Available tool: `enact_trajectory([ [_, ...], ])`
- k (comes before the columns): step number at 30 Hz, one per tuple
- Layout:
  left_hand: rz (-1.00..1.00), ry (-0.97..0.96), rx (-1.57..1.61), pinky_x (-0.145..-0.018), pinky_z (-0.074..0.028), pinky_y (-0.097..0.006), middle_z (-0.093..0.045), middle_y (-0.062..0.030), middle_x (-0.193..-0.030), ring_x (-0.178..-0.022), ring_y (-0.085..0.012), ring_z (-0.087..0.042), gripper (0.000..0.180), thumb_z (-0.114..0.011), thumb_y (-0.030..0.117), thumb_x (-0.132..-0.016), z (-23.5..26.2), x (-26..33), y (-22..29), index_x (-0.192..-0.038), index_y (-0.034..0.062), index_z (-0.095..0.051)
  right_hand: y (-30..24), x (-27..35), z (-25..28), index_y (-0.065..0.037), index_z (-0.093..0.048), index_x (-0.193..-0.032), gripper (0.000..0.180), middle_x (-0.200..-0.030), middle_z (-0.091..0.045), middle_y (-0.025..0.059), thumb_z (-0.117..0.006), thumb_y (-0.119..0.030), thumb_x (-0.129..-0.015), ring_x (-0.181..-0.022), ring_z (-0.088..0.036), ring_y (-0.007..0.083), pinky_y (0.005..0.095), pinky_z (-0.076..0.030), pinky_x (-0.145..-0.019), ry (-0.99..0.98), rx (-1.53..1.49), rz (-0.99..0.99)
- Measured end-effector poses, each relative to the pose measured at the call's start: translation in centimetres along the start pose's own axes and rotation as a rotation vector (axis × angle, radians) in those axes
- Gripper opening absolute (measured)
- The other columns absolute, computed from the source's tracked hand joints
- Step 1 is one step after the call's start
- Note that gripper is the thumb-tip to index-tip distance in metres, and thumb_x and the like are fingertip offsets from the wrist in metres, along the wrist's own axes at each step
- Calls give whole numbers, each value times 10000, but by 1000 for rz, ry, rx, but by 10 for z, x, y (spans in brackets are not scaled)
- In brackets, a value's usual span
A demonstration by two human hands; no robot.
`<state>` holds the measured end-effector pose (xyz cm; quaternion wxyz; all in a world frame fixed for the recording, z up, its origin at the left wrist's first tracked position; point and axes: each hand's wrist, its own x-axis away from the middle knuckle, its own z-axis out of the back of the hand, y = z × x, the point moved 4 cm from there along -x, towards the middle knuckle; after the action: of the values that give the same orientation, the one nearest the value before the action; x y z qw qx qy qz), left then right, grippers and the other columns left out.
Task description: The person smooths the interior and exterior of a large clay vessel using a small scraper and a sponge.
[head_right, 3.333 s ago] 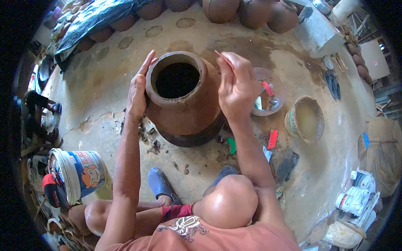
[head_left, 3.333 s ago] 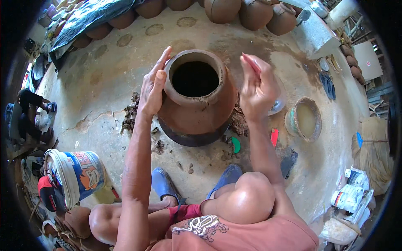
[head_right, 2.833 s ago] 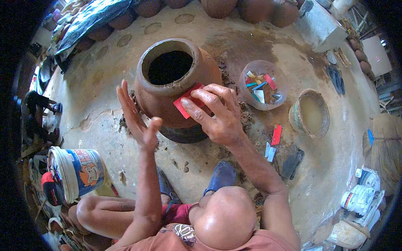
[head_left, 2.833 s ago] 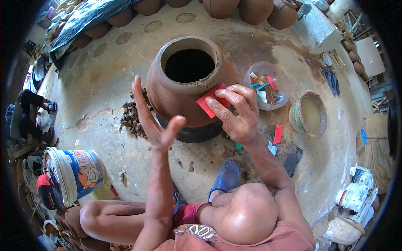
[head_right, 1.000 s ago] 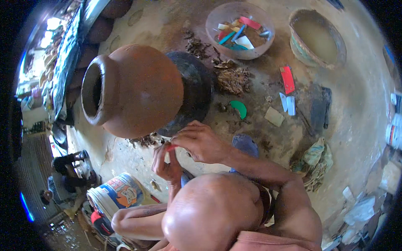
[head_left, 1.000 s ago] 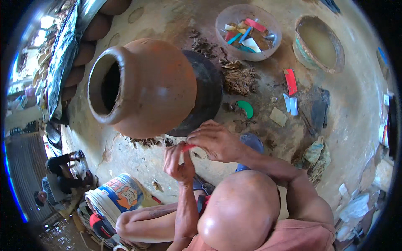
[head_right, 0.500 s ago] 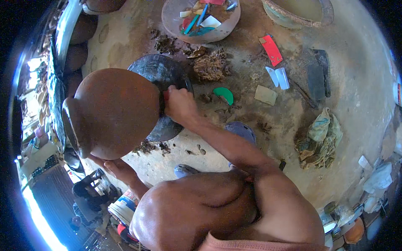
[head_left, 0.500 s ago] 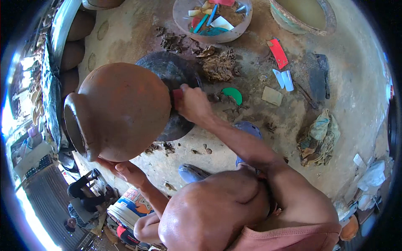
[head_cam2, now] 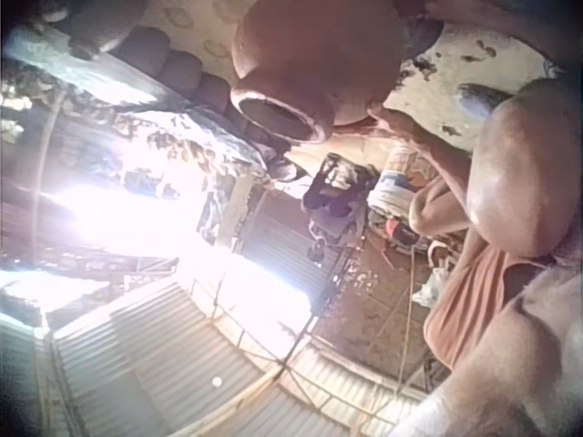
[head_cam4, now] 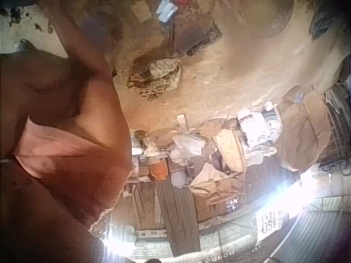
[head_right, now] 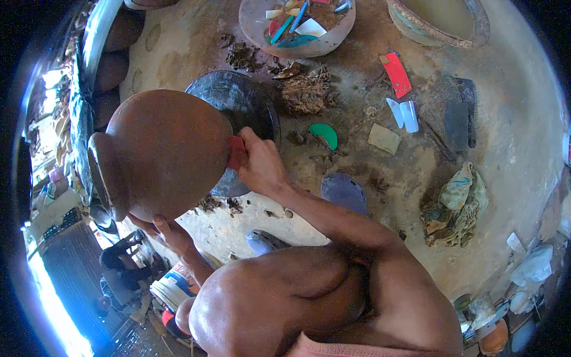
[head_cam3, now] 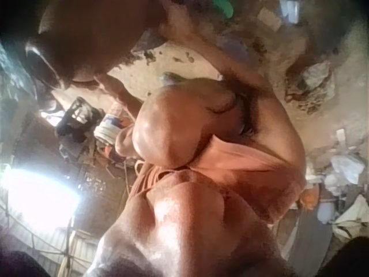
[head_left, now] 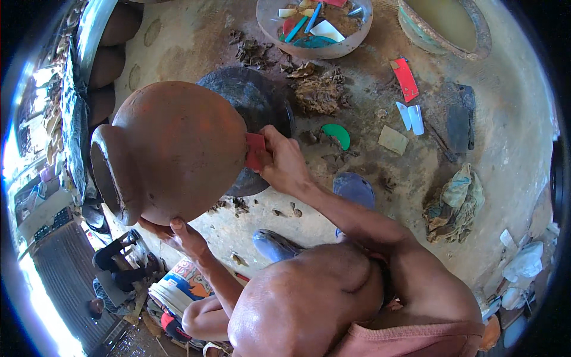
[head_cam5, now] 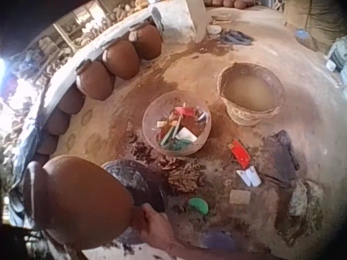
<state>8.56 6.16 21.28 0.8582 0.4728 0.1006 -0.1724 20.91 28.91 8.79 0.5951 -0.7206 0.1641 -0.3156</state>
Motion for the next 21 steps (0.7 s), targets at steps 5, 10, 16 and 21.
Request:
enact_trajectory([
  [5, 34, -7, 41, -1261, -262, -525, -234, -202, -1716, -1536, -357, -321, 1386, -726, 844, -789, -8, 0, -9, -1721, 66, -57, -41, 19, 14, 26, -586, -1139, 175, -857, -761, 167, -607, 55, -967, -769, -770, 207, 381, -570, -650, -20, -55, 31],
  [10, -36, 4, 157, -1256, -281, -524, -237, -202, -1716, -1532, -362, -334, 1305, -655, 843, -857, -22, 7, 26, -1717, 60, -64, -111, 49, 16, 11, -610, -1087, 154, -862, -724, 279, -672, -56, -964, -844, -728, 498, 535, -568, -709, -173, -332, 187],
  [16, -185, 68, -22, -971, -494, -359, -632, -213, -1373, -1116, -203, -611, 656, -707, 432, -1038, 3, 88, 39, -1439, -58, -540, -96, 56, -27, -18, -608, -1238, 291, -819, -698, 267, -714, -114, -984, -734, -727, 448, 486, -531, -601, -715, -109, 394],
  [21, 218, -115, 63, -691, -512, -249, -756, -127, -971, -786, -114, -645, 358, -675, 139, -1068, 8, 101, 9, -1341, -92, -663, -62, 69, -28, -40, -622, -1240, 295, -836, -718, 255, -703, -142, -976, -787, -738, 430, 521, -541, -671, -725, -37, 313],
])
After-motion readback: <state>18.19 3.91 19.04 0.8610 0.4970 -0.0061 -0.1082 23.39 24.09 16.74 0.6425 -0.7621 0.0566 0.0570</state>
